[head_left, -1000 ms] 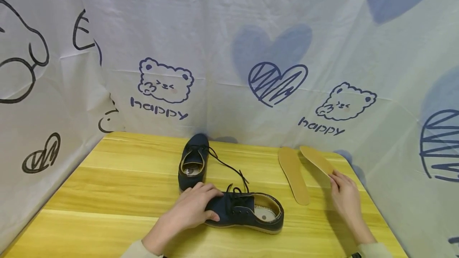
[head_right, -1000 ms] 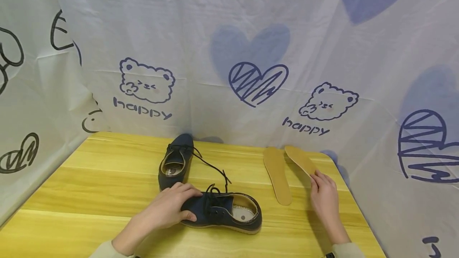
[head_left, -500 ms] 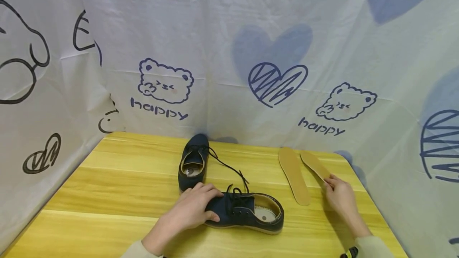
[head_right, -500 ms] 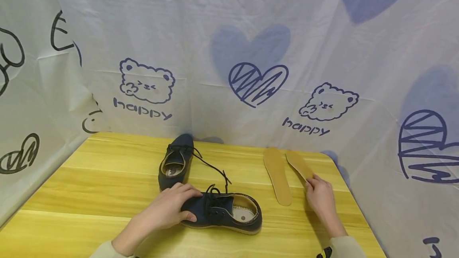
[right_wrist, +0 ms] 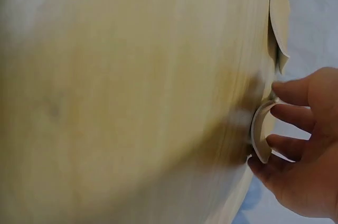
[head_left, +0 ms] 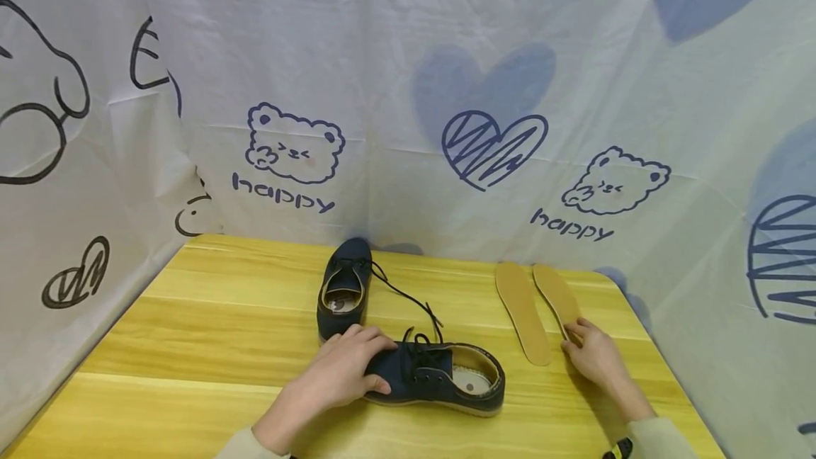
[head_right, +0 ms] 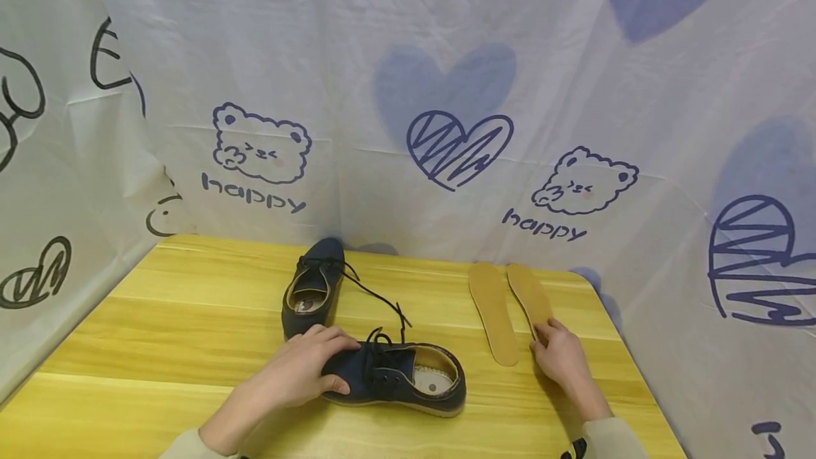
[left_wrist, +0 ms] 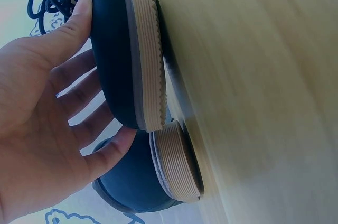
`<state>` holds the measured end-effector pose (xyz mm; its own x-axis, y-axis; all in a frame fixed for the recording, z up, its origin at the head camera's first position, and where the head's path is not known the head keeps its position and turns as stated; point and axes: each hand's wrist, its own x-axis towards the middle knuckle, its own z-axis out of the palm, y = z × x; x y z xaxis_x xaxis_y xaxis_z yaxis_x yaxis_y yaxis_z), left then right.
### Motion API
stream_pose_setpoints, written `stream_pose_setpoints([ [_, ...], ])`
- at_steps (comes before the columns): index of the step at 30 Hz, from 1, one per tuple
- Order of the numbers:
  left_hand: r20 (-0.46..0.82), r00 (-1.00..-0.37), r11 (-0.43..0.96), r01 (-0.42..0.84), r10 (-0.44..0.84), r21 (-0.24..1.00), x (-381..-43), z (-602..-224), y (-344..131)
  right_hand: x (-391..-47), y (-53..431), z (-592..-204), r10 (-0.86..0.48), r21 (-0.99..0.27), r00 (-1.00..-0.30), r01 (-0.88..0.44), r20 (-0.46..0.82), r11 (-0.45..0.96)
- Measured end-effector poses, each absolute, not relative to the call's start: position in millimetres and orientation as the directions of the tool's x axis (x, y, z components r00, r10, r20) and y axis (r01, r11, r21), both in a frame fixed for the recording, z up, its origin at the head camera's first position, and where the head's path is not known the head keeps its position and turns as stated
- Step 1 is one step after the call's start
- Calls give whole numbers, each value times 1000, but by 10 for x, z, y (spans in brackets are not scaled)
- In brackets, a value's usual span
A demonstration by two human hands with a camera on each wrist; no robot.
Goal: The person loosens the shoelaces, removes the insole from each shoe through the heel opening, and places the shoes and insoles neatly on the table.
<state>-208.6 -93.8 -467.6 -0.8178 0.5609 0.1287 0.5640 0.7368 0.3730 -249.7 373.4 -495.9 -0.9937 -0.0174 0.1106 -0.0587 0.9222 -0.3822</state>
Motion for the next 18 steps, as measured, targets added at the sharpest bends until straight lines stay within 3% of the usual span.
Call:
stream_pose_setpoints([
  [11,125,-816,736,566,564,371,-2096,-4660,-905,-2455,3776,-4930,-35,-393,-996,-62,76,917],
  [18,130,-801,717,585,584,379,-2099,-4669,-948,-2423,3730,-4864,3,-486,-964,-130,264,864],
])
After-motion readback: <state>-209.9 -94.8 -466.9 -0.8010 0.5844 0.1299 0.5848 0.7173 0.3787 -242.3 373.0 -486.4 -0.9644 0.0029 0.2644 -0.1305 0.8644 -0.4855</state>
